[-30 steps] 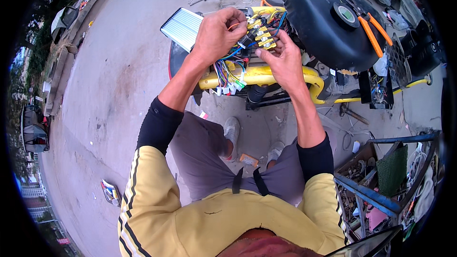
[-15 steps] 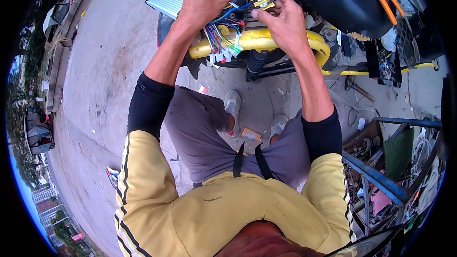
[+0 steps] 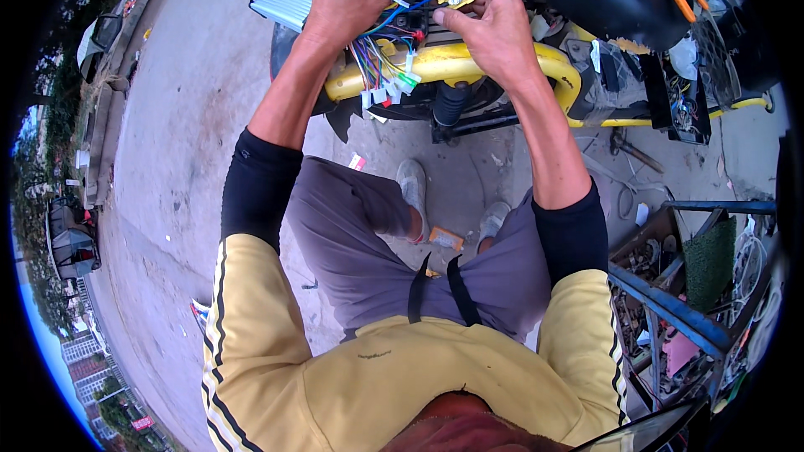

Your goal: The person works on the exposed wiring harness of a yellow scooter, separating and connecting individual wires to a terminal block. They repeatedly adjust wire positions and secure connections by hand while seated on the scooter seat.

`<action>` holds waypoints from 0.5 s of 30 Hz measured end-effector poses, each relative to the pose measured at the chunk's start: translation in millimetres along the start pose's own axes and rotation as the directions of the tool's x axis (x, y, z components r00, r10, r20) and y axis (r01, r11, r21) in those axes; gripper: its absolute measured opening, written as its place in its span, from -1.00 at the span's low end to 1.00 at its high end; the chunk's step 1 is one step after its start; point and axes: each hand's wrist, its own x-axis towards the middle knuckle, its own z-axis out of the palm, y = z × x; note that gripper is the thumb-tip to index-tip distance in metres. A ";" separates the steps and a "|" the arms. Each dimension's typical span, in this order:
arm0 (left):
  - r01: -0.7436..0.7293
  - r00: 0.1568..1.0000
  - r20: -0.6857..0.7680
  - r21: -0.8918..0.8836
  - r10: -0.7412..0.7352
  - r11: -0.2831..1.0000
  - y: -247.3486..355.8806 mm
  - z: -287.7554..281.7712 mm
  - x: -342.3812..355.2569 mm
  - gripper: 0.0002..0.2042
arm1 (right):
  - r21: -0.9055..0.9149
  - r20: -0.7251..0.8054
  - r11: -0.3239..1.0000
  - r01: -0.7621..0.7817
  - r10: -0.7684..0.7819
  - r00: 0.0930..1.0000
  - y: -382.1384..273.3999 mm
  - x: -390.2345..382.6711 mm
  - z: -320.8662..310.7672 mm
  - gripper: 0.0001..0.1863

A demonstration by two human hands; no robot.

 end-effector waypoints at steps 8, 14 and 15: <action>-0.133 0.991 0.027 0.130 0.131 0.982 -1.6 -4.1 -3.2 -0.87 | 0.049 0.001 0.998 -0.046 0.046 0.999 -6.7 -1.5 0.4 -0.53; -0.073 0.996 0.050 0.030 0.072 0.997 1.9 -5.0 -3.2 -0.89 | 0.099 0.011 0.992 -0.074 0.074 0.997 -10.5 -1.0 1.9 -0.54; -0.080 0.996 0.048 0.035 0.079 0.996 0.8 -5.0 -2.6 -0.89 | 0.077 0.011 0.994 -0.074 0.073 0.997 -10.9 0.0 1.6 -0.54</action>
